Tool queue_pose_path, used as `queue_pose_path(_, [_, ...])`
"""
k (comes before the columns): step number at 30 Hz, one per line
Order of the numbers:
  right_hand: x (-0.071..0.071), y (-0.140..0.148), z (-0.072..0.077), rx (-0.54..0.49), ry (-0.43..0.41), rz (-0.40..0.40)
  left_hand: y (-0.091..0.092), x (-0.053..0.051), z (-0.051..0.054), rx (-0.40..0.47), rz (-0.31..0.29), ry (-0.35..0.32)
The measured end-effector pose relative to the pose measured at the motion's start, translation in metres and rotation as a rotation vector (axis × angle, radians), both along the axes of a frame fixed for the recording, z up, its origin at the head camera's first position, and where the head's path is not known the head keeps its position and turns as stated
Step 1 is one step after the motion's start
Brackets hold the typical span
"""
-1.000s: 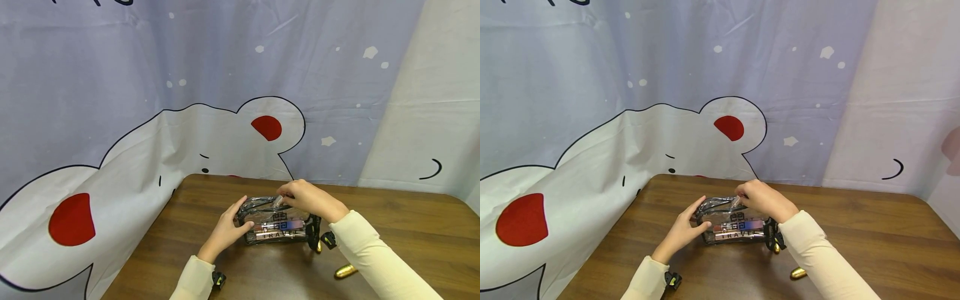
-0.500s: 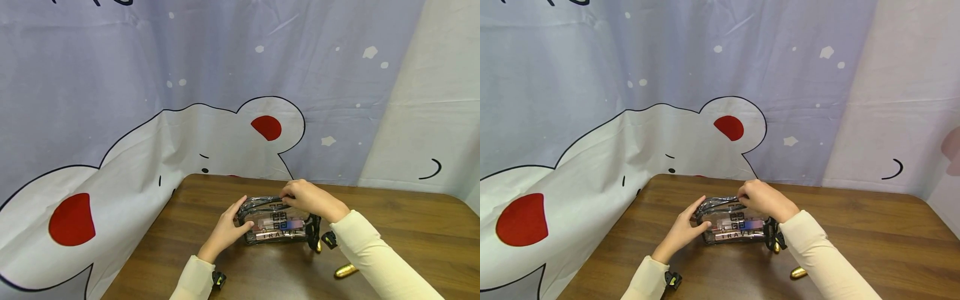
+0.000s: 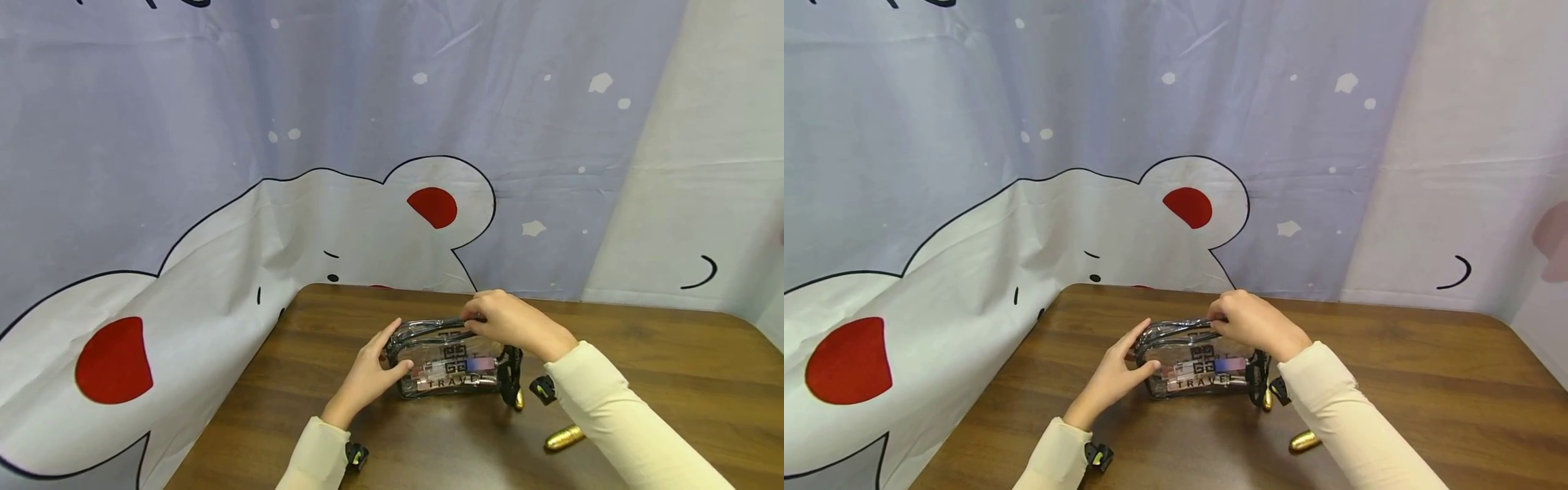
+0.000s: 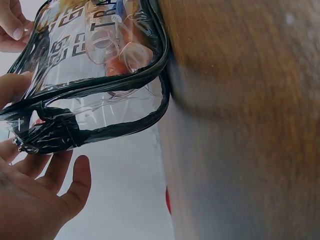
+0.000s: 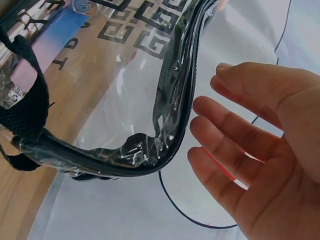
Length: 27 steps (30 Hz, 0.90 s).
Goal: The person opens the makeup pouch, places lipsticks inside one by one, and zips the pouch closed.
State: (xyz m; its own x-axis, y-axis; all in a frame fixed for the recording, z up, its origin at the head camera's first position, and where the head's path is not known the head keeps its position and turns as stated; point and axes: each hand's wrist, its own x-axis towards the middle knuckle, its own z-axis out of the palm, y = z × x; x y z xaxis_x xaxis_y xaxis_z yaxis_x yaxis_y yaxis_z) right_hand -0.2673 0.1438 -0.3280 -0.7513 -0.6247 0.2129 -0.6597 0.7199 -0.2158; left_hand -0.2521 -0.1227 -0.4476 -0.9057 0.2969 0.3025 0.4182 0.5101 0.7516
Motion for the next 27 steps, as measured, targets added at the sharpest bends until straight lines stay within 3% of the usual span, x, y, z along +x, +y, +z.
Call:
queue_pose_path(21, [0.014,0.023,-0.004,0.075,0.055,-0.063,-0.002,-0.002,-0.002,0.012,-0.01,-0.003])
queue_pose_path(27, [0.02,0.032,-0.005,0.068,0.122,-0.044,-0.001,-0.002,-0.002,0.014,-0.014,-0.007])
